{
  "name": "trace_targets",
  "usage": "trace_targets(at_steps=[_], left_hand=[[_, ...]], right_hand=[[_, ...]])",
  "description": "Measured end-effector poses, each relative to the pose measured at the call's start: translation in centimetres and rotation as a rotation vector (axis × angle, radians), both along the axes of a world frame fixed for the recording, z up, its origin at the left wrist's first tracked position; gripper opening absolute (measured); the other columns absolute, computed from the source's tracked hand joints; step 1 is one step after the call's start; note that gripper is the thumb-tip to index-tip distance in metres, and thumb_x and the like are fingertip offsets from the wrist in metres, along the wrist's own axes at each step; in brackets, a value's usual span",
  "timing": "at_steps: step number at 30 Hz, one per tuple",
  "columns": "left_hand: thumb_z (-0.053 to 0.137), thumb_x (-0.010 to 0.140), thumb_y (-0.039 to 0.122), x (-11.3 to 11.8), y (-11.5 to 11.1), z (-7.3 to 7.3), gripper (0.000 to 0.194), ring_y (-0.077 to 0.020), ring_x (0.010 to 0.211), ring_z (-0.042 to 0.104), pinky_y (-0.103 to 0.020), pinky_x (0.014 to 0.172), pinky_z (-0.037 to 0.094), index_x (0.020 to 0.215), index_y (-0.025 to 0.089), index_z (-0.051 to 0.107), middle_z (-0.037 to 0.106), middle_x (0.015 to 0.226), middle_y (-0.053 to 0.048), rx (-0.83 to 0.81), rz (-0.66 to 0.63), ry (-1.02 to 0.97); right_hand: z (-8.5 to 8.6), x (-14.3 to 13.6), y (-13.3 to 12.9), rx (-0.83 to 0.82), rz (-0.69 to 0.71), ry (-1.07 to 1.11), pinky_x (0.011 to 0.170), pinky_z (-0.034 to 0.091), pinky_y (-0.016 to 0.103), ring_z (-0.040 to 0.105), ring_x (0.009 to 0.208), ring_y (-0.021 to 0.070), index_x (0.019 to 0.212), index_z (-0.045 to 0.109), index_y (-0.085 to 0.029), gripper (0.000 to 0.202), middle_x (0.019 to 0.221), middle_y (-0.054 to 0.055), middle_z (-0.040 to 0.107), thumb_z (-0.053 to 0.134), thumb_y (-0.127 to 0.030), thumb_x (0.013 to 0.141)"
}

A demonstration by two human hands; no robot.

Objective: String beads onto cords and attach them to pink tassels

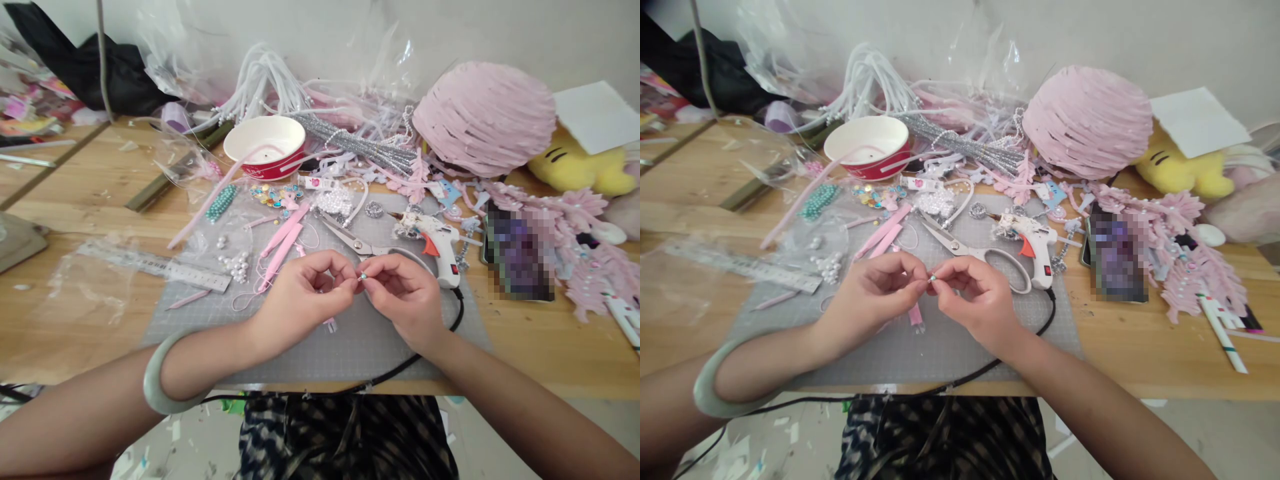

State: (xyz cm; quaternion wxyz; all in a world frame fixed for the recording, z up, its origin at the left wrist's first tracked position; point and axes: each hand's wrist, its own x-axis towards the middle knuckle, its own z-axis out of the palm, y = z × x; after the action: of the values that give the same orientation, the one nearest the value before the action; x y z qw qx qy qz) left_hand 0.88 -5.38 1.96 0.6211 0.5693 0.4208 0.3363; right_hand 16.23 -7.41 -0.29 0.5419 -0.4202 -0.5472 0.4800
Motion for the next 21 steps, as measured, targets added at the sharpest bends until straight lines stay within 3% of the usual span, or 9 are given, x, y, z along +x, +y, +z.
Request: trace_targets(at_steps=[21], left_hand=[[0.056, 0.072, 0.017, 0.05, 0.08, 0.07, 0.006, -0.0052, 0.048, 0.05, -0.016, 0.047, 0.039, 0.069, 0.015, 0.052, 0.051, 0.061, 0.005, 0.025, -0.015, -0.025]], right_hand=[[-0.36, 0.19, 0.06, 0.073, 0.036, 0.014, 0.067, 0.053, 0.018, 0.062, 0.07, 0.0084, 0.077, 0.061, -0.022, 0.02, 0.078, -0.002, 0.063, 0.058, -0.003, 0.07]])
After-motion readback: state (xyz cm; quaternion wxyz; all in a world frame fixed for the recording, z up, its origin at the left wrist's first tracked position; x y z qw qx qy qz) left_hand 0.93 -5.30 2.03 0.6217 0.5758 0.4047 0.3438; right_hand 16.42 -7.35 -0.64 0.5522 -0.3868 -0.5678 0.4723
